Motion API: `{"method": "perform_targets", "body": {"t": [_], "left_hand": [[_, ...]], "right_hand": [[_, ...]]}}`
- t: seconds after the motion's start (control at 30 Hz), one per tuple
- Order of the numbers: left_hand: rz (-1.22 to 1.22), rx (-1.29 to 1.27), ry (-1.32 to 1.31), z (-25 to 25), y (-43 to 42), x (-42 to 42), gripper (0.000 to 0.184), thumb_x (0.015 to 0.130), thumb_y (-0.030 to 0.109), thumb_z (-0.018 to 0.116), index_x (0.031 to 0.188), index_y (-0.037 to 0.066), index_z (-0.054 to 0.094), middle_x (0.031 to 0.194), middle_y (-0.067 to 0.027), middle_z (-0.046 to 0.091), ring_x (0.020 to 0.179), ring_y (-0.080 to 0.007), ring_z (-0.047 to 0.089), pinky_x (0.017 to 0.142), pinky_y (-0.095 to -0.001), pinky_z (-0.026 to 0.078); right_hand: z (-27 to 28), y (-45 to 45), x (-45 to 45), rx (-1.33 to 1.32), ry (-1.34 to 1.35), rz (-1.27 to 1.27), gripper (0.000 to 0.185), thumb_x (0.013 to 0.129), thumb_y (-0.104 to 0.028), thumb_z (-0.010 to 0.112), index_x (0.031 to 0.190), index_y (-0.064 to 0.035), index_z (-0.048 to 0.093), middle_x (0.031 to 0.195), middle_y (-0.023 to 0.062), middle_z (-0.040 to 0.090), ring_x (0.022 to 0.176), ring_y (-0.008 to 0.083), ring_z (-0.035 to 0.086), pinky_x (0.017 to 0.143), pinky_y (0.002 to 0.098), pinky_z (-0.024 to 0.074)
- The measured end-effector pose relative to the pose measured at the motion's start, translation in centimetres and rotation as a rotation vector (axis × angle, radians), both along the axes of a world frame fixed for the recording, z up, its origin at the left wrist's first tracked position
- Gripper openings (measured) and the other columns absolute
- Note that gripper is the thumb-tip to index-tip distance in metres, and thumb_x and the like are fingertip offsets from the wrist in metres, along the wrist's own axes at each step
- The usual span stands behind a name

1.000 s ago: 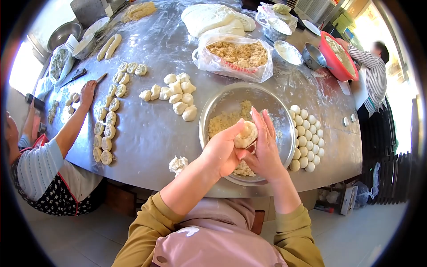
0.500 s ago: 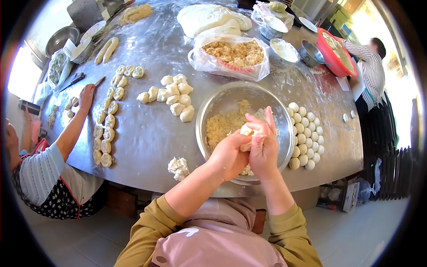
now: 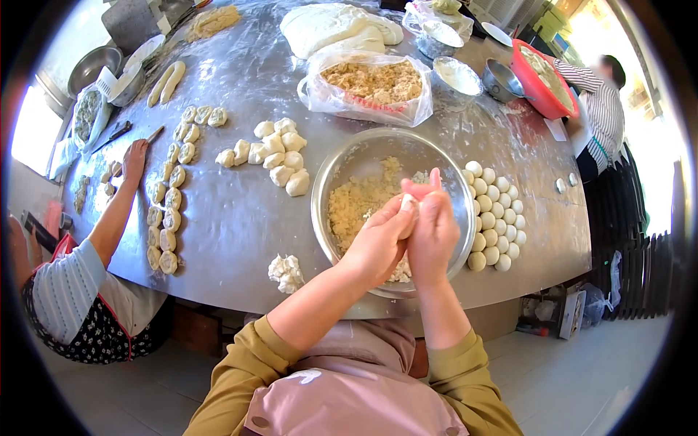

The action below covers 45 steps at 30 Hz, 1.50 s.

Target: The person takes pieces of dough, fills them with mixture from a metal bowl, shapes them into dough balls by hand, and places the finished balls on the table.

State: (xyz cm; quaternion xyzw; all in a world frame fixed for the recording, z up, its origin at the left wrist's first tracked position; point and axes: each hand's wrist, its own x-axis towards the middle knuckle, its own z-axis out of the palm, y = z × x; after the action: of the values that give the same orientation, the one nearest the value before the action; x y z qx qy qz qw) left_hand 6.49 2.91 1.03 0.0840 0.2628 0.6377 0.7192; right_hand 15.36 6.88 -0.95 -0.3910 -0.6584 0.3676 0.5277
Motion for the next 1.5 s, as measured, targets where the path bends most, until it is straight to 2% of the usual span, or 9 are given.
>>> {"method": "perform_targets", "body": {"t": [0.13, 0.3, 0.43, 0.57, 0.7, 0.8, 0.97, 1.17, 1.5], "left_hand": [[0.033, 0.352, 0.397, -1.4, -0.2, 0.1, 0.044, 0.105, 0.011, 0.038, 0.147, 0.002, 0.034, 0.139, -0.0114, 0.050, 0.129, -0.0188, 0.047, 0.110, -0.0317, 0.036], [0.240, 0.419, 0.778, -3.0, 0.0, -1.3, 0.027, 0.102, 0.016, 0.046, 0.118, 0.005, 0.065, 0.113, -0.0127, 0.060, 0.103, -0.0175, 0.056, 0.092, -0.0328, 0.043], [0.414, 0.622, 1.340, -2.6, -0.1, -2.1, 0.051, 0.106, 0.037, 0.030, 0.129, 0.004, 0.059, 0.135, -0.0184, 0.048, 0.122, -0.0254, 0.045, 0.103, -0.0388, 0.035], [0.278, 0.592, 1.223, -2.4, -0.5, -2.5, 0.087, 0.094, 0.066, 0.011, 0.146, 0.000, 0.031, 0.155, -0.0204, 0.017, 0.133, -0.0304, 0.033, 0.112, -0.0432, 0.023], [0.106, 0.523, 0.779, -1.1, -1.1, -3.4, 0.115, 0.082, 0.085, 0.023, 0.153, 0.001, -0.012, 0.161, -0.0182, 0.002, 0.147, -0.0275, 0.011, 0.117, -0.0428, 0.014], [-0.052, 0.617, 0.833, -1.6, -0.8, -3.9, 0.122, 0.079, 0.084, 0.040, 0.153, 0.001, -0.012, 0.161, -0.0195, 0.002, 0.146, -0.0266, 0.014, 0.117, -0.0408, 0.014], [-0.164, 0.733, 1.097, -0.5, -2.5, -3.4, 0.110, 0.076, 0.025, 0.080, 0.151, -0.006, 0.006, 0.155, -0.0228, 0.018, 0.146, -0.0316, 0.016, 0.117, -0.0435, 0.020], [0.044, 0.723, 1.454, -0.6, -1.9, -2.4, 0.090, 0.066, 0.003, 0.063, 0.143, -0.015, 0.019, 0.142, -0.0364, 0.031, 0.137, -0.0524, 0.026, 0.115, -0.0509, 0.025], [0.033, 0.549, 1.793, -2.0, -1.3, -4.8, 0.029, 0.076, 0.008, 0.063, 0.103, 0.001, 0.057, 0.089, -0.0150, 0.061, 0.087, -0.0342, 0.060, 0.073, -0.0443, 0.052]], "right_hand": [[0.9, 0.3, -0.5, -0.365, 0.528, 0.016, 0.045, 0.107, -0.032, 0.034, 0.125, 0.0053, 0.052, 0.131, 0.0182, 0.057, 0.137, 0.0302, 0.040, 0.112, 0.0396, 0.0324], [1.4, -2.0, -1.2, -0.337, 0.415, 0.228, 0.086, 0.097, -0.061, 0.040, 0.148, 0.0068, 0.023, 0.156, 0.0193, 0.021, 0.140, 0.0288, 0.031, 0.114, 0.0399, 0.0276], [1.5, -2.1, -1.6, -0.339, 0.347, 0.316, 0.069, 0.100, -0.048, 0.049, 0.138, 0.0073, 0.038, 0.137, 0.0210, 0.047, 0.128, 0.0249, 0.046, 0.105, 0.0350, 0.0379], [1.9, -2.0, -1.7, -0.394, 0.119, 0.114, 0.030, 0.104, -0.025, 0.047, 0.099, -0.0013, 0.064, 0.080, 0.0020, 0.063, 0.072, 0.0062, 0.054, 0.065, 0.0260, 0.0460], [2.8, -1.5, -0.2, -0.152, -0.150, 0.113, 0.021, 0.102, -0.016, 0.050, 0.107, -0.0015, 0.064, 0.084, 0.0068, 0.066, 0.073, 0.0096, 0.060, 0.063, 0.0270, 0.0483], [1.9, -1.3, -1.2, 0.254, -0.272, 0.085, 0.030, 0.101, -0.014, 0.050, 0.126, 0.0015, 0.056, 0.112, 0.0191, 0.067, 0.094, 0.0232, 0.068, 0.077, 0.0314, 0.0534], [0.7, 1.6, 0.0, 0.087, -0.396, 0.077, 0.056, 0.103, -0.034, 0.038, 0.143, 0.0040, 0.035, 0.150, 0.0258, 0.027, 0.139, 0.0390, 0.024, 0.112, 0.0449, 0.0212], [2.8, -0.3, -1.2, 0.017, -0.238, 0.193, 0.071, 0.103, -0.049, 0.028, 0.147, 0.0066, 0.029, 0.155, 0.0254, 0.024, 0.147, 0.0377, 0.015, 0.119, 0.0437, 0.0121], [3.1, -3.6, -2.5, -0.254, 0.077, 0.340, 0.055, 0.103, -0.034, 0.042, 0.143, 0.0034, 0.037, 0.146, 0.0211, 0.041, 0.140, 0.0314, 0.034, 0.118, 0.0417, 0.0190]]}}
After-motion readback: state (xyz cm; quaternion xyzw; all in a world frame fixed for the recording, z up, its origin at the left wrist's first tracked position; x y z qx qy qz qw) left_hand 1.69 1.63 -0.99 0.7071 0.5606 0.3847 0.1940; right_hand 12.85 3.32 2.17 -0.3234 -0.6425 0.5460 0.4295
